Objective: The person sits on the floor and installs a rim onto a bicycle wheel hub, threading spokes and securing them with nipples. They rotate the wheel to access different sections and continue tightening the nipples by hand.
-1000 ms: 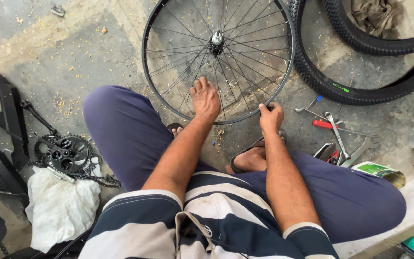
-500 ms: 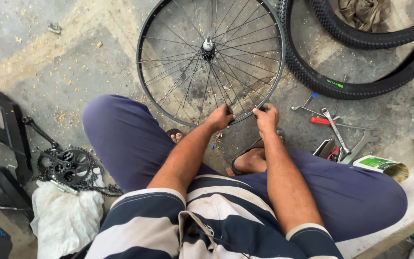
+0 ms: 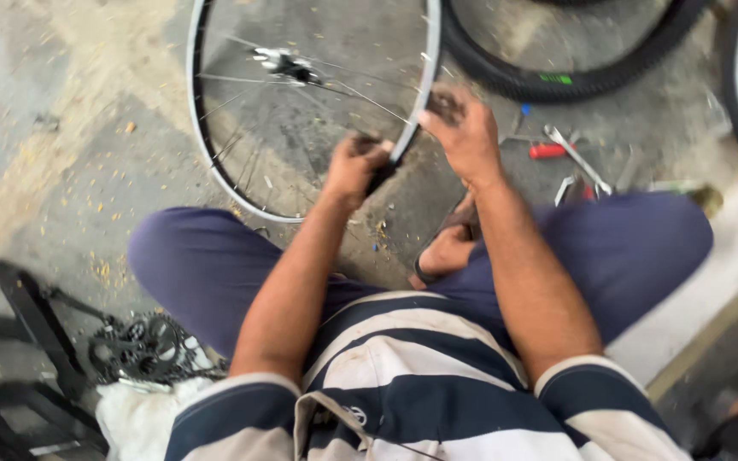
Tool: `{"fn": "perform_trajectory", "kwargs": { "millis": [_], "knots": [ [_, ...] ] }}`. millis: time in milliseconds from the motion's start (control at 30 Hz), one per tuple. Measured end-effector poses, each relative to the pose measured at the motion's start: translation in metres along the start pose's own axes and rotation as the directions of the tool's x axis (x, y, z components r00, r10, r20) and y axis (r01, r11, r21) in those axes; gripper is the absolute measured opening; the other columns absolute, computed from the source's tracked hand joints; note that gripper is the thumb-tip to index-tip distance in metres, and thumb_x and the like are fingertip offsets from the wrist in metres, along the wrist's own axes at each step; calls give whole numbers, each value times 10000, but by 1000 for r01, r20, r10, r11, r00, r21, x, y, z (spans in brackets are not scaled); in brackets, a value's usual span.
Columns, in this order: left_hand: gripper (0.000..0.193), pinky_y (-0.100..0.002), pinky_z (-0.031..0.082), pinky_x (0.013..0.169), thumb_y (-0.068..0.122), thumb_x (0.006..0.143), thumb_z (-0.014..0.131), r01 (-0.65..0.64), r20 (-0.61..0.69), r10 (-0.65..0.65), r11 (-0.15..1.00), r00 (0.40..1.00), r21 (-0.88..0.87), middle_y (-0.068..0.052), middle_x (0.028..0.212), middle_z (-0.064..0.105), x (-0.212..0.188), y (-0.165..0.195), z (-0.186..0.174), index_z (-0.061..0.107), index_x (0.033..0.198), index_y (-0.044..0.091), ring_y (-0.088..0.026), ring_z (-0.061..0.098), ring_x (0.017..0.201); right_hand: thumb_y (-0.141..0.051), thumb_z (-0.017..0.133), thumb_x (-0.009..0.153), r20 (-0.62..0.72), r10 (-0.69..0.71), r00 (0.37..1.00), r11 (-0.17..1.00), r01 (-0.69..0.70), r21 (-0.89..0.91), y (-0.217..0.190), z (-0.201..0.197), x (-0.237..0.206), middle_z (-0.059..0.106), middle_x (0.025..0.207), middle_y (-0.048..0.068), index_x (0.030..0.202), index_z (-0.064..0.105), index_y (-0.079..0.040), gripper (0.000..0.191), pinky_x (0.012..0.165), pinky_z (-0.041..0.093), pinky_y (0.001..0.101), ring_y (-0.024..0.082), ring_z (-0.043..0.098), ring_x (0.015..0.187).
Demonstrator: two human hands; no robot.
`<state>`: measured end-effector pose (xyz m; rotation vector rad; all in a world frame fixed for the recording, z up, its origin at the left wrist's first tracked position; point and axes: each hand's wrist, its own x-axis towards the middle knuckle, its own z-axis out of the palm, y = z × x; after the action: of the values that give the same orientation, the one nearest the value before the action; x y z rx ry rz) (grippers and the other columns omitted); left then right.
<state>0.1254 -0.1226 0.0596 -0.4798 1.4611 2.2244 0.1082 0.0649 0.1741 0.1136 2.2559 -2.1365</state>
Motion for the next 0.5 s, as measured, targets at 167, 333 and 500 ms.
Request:
{"fn": "perform_trajectory", "kwargs": {
  "millis": [167,333,500],
  "knots": [
    [335,-319,571,825,-57,909,660,-74,75,93,972,993,-223,-89,1038,684,-66,40,-26,609,1237,-6,-193,674,908,-85,800,1052,31,-475,879,858,471,-206,-117,-55,-77,649,1131,42,1276,627,-5,294,854,495,247,111,599,980],
    [274,-390,597,821,32,1023,630,-187,32,202,949,979,-252,-98,1086,678,-133,58,-46,568,1290,32,-269,699,917,-57,736,1123,-81,-627,775,750,572,-332,-123,-146,-138,673,1033,45,1164,615,-42,129,814,503,259,133,644,912],
    [309,-411,601,839,48,1079,657,-192,93,247,897,964,-399,-140,1088,689,-164,63,-64,523,1354,8,-300,723,946,-117,758,1038,-382,-300,874,859,74,-506,28,-209,-154,676,983,53,1219,675,-31,217,731,534,292,135,627,829]
  ]
}}
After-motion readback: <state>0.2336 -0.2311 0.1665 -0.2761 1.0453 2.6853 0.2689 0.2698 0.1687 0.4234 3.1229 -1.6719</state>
